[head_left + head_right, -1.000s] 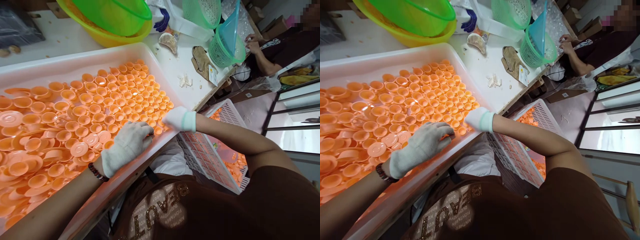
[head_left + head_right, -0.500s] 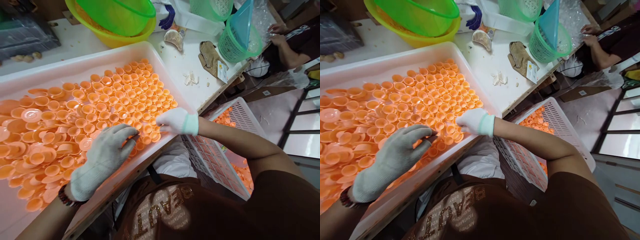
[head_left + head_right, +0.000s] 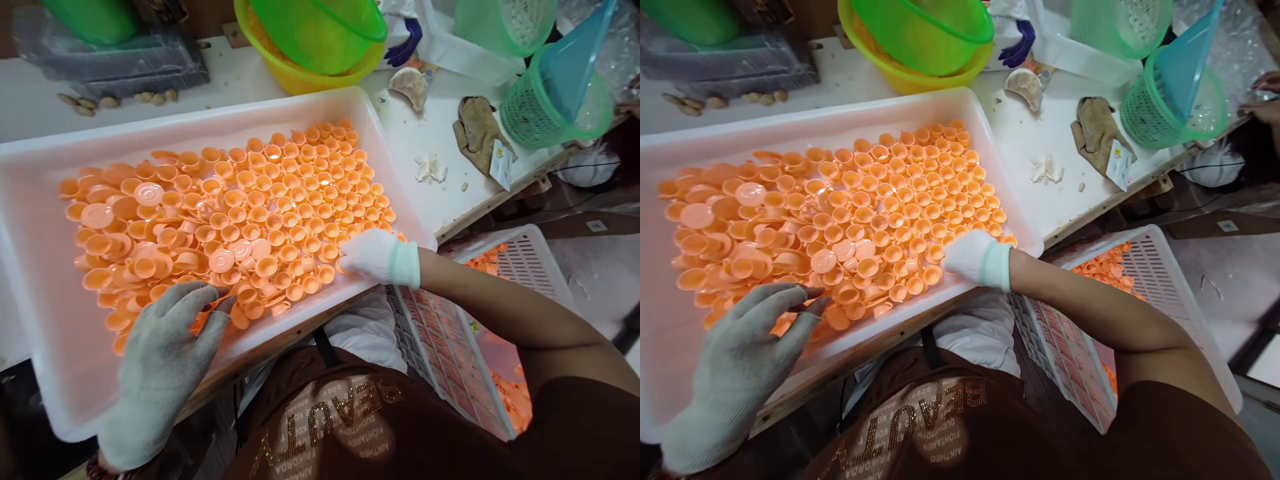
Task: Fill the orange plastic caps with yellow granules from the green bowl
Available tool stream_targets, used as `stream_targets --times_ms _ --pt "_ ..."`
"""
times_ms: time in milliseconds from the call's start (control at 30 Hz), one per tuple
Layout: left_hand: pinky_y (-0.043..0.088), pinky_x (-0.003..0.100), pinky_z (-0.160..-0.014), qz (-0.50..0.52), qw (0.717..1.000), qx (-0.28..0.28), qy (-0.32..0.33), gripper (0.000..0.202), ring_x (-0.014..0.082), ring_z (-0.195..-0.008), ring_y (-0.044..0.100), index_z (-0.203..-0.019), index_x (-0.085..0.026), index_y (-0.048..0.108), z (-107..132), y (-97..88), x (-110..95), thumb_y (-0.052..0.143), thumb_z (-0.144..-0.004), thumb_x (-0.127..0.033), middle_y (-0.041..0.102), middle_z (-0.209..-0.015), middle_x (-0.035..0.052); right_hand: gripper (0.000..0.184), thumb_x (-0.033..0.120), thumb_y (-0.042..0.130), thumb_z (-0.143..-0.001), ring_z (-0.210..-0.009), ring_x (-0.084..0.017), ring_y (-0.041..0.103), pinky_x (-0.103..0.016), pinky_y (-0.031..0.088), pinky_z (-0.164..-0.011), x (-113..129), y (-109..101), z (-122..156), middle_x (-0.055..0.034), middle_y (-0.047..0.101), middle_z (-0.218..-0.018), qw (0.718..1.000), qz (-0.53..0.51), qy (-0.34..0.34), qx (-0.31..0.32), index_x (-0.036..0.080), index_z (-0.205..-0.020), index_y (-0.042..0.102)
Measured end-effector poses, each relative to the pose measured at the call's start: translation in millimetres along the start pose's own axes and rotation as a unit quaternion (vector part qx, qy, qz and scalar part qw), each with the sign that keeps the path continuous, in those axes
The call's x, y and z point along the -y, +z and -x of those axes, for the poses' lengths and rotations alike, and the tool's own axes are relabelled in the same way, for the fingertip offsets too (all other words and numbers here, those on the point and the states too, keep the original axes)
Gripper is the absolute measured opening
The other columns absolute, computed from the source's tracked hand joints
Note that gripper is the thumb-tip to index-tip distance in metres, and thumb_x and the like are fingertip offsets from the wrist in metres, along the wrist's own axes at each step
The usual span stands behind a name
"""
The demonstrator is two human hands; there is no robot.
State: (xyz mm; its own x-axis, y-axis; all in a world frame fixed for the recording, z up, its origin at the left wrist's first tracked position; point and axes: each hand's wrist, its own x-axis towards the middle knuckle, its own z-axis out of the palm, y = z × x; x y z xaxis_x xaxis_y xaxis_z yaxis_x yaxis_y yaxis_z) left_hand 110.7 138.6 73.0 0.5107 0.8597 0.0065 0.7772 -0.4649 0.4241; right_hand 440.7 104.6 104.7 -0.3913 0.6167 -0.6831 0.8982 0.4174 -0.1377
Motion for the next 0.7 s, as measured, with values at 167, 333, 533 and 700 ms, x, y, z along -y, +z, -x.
stream_targets --times_ms 167,333,533,700 --pt "0.051 0.036 -0.074 -0.005 0.999 -0.025 0.048 0.021 0.0217 -0.088 0.068 -0.102 -0.022 0.068 -13 3.8 -6 0.055 -0.099 -0.039 0.070 -0.106 0.0054 0.021 0.013 0.053 -0.097 -0.071 -0.014 0.052 -0.030 0.021 -0.058 3 -13 -10 -0.0078 0.069 -0.096 0.997 0.034 -0.039 -0.065 0.017 -0.102 0.073" --pt "0.053 0.043 -0.087 -0.068 0.980 0.064 0.179 0.029 0.0287 -0.102 0.067 -0.120 -0.016 0.065 -51 13.9 -27 0.056 -0.095 -0.027 0.070 -0.121 0.0131 0.026 0.011 0.045 -0.102 -0.074 -0.015 0.050 -0.032 0.021 -0.060 13 -11 -35 -0.0096 0.067 -0.108 0.968 0.125 -0.135 -0.170 0.016 -0.113 0.068" --pt "0.054 0.040 -0.086 0.021 0.989 0.048 0.138 0.024 0.0239 -0.097 0.068 -0.115 -0.018 0.065 -54 5.3 -18 0.055 -0.097 -0.031 0.072 -0.111 0.0089 0.027 0.014 0.045 -0.105 -0.082 -0.019 0.052 -0.034 0.024 -0.064 7 5 -39 -0.0084 0.068 -0.098 0.957 0.156 -0.195 -0.145 0.017 -0.095 0.070" --pt "0.055 0.040 -0.085 0.015 0.998 -0.061 0.017 0.027 0.0223 -0.094 0.068 -0.117 -0.023 0.064 -18 -34.6 15 0.059 -0.098 -0.042 0.070 -0.112 0.0060 0.019 0.013 0.051 -0.100 -0.081 -0.018 0.050 -0.034 0.025 -0.066 3 5 -32 -0.0061 0.069 -0.097 0.961 0.118 -0.207 -0.141 0.017 -0.098 0.069"
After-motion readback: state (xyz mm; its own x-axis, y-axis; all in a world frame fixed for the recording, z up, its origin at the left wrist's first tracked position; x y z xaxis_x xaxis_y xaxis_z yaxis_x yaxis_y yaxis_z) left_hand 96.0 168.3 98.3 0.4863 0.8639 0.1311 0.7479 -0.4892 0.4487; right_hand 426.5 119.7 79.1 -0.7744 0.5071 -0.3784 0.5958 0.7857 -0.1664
